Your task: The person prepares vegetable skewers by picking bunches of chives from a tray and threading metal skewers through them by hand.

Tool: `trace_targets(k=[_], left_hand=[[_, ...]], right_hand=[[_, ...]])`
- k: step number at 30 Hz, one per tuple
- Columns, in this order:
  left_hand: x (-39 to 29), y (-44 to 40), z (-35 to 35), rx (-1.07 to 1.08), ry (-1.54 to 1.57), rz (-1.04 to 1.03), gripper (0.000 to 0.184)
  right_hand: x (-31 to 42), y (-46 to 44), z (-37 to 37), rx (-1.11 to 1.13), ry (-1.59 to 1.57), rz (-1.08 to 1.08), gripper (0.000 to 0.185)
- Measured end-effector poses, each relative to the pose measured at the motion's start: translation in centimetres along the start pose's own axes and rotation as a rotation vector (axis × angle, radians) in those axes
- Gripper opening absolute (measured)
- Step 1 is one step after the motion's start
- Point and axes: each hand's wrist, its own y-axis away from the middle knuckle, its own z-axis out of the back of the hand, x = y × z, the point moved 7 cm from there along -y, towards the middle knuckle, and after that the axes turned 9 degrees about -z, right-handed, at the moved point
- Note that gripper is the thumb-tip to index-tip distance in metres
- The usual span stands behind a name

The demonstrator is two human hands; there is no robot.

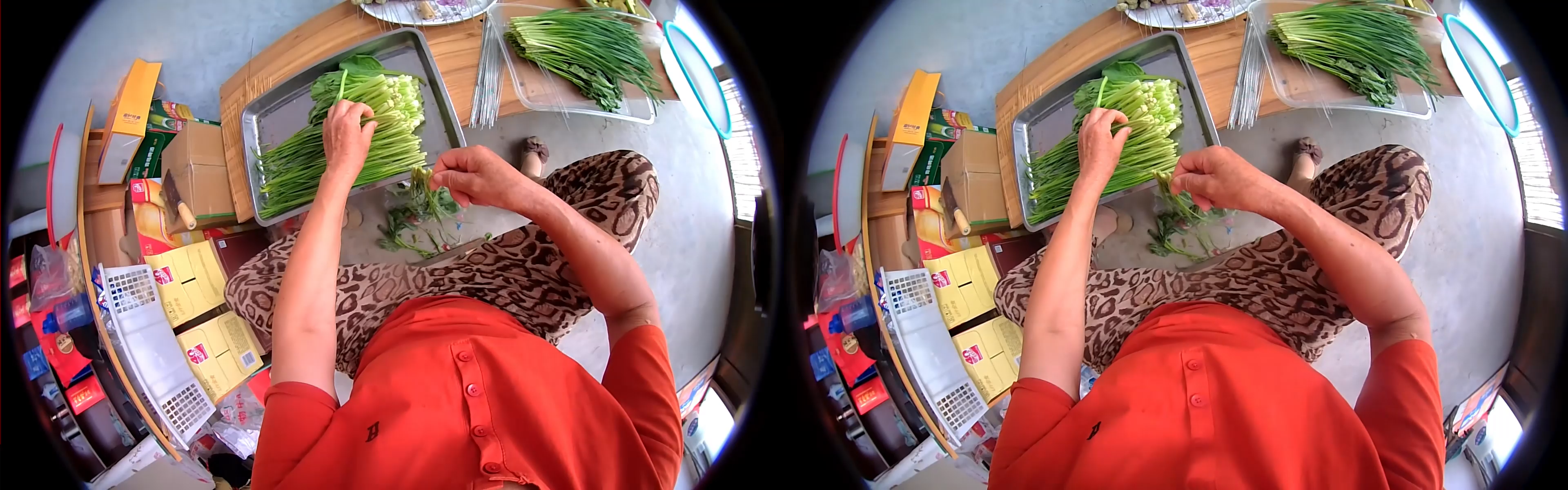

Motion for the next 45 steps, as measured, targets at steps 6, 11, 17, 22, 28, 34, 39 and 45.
trace_targets(k=[6,11,17,22,28,34,39,45], left_hand=[[1.2,0.4,0.1,-0.042,0.088,0.035,0.017],[2.3,0.4,3.0,-0.221,0.196,0.072,0.014],[1.3,0.1,12.6,-0.407,0.336,0.236,0.018],[-2.0,2.9,11.0,-0.281,1.060,0.479,0.012],[-2.5,7.3,3.5,-0.268,1.507,0.705,0.011],[-2.7,7.8,2.2,-0.321,1.608,0.761,0.014],[-3.4,7.5,2.1,-0.310,1.641,0.755,0.017],[-3.4,7.4,2.1,-0.306,1.601,0.727,0.017]], right_hand=[[-0.1,-0.6,0.3,-0.005,-0.014,-0.046,0.016],[-0.3,-1.0,0.2,0.004,-0.020,-0.025,0.019],[0.0,-0.8,0.6,-0.014,-0.085,-0.045,0.016],[0.5,0.2,0.1,0.032,-0.269,-0.008,0.019],[1.2,0.2,0.0,-0.023,-0.262,-0.008,0.022],[1.2,0.0,-0.4,-0.026,-0.209,-0.018,0.021],[1.0,-0.2,-0.5,-0.028,-0.169,-0.016,0.020],[1.1,-0.3,-0.6,-0.023,-0.168,-0.023,0.019]])
